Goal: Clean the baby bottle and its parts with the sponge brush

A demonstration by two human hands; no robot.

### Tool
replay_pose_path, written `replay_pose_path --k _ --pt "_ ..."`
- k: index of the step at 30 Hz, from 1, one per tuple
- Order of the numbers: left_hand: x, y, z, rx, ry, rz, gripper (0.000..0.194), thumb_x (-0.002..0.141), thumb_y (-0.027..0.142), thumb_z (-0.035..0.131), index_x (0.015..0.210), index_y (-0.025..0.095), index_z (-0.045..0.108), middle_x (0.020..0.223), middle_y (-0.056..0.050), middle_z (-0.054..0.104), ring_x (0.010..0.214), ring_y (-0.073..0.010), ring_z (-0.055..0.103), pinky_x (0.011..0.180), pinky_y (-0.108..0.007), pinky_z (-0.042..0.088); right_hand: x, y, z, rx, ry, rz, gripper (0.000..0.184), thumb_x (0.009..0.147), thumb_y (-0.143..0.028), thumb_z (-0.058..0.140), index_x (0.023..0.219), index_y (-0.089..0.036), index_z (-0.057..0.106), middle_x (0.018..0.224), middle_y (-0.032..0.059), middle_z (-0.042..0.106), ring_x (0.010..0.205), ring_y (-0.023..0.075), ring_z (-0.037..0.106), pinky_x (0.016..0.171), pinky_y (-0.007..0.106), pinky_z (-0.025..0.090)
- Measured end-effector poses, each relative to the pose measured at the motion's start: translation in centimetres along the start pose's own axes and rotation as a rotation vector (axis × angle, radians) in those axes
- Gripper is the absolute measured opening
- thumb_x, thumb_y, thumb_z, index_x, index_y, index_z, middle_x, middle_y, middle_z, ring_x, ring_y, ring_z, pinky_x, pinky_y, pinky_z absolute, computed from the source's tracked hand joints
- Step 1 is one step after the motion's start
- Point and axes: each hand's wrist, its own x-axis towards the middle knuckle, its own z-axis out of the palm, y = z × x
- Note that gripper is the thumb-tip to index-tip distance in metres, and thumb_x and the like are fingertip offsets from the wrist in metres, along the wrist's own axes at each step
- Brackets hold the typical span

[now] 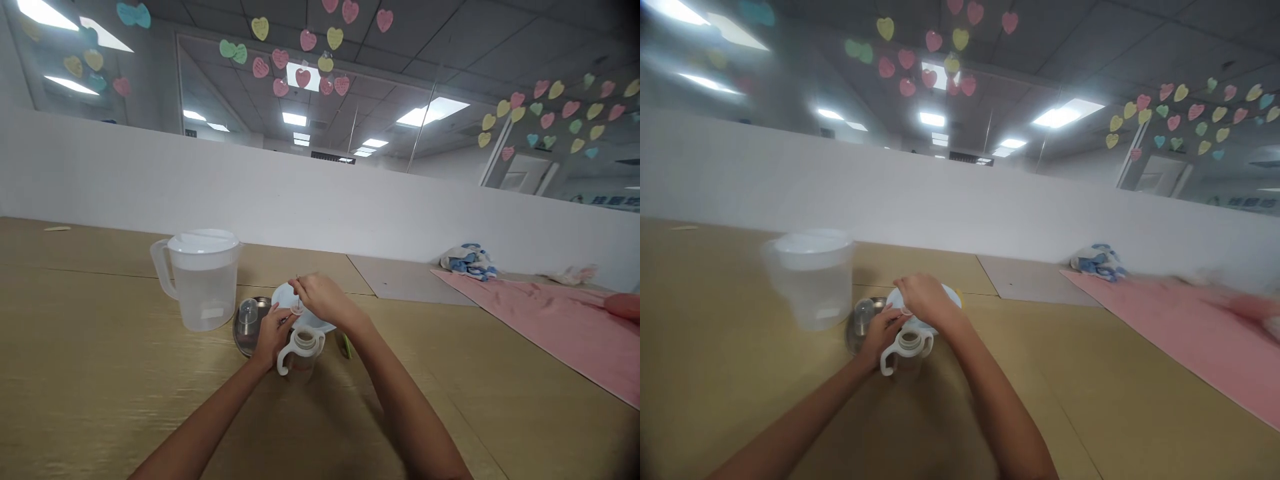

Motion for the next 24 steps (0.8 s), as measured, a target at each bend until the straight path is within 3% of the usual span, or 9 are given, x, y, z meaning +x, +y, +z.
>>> replay_pose_path --k 7,16,21,24 --pt "0.2 0.1 -0.1 0.025 -0.009 0.009 0.037 0.080 0.037 0.040 0.061 0.017 0.063 0.062 0.002 0.066 0.061 -0.0133 0.055 0.110 -0.044 0.023 0.0 -0.5 1.2 -0.123 -0.070 -0.095 0.027 0.093 -0.018 0.038 0.081 -0.014 0.062 0.069 0.0056 0.062 0.059 0.0127 0.051 0.053 0.026 0.023" --pt "0.3 0.1 -0.2 0.004 -0.009 0.002 0.035 0.080 0.036 0.041 0.059 0.017 0.062 0.063 0.002 0.066 0.061 -0.0140 0.053 0.106 -0.043 0.027 0.3 -0.4 1.9 -0.199 -0.149 -0.050 0.034 0.093 -0.019 0.036 0.070 -0.014 0.061 0.061 0.0055 0.059 0.053 0.0126 0.047 0.051 0.029 0.018" --pt "0.4 -0.2 -0.3 -0.070 0.044 -0.038 0.032 0.078 0.037 0.043 0.065 0.016 0.064 0.067 -0.002 0.066 0.070 -0.0170 0.056 0.083 -0.034 0.046 -0.1 -1.2 1.1 -0.056 -0.105 0.005 0.035 0.091 -0.022 0.037 0.064 -0.016 0.058 0.058 0.0018 0.055 0.050 0.0104 0.040 0.050 0.027 0.017" --pt "0.5 -0.5 -0.4 -0.114 0.073 -0.066 0.033 0.078 0.039 0.044 0.070 0.015 0.065 0.071 -0.003 0.066 0.069 -0.0163 0.056 0.068 -0.027 0.047 -0.5 -1.9 -0.2 0.082 -0.043 0.060 0.038 0.092 -0.028 0.036 0.062 -0.017 0.057 0.056 0.0001 0.053 0.050 0.0094 0.038 0.050 0.026 0.018"
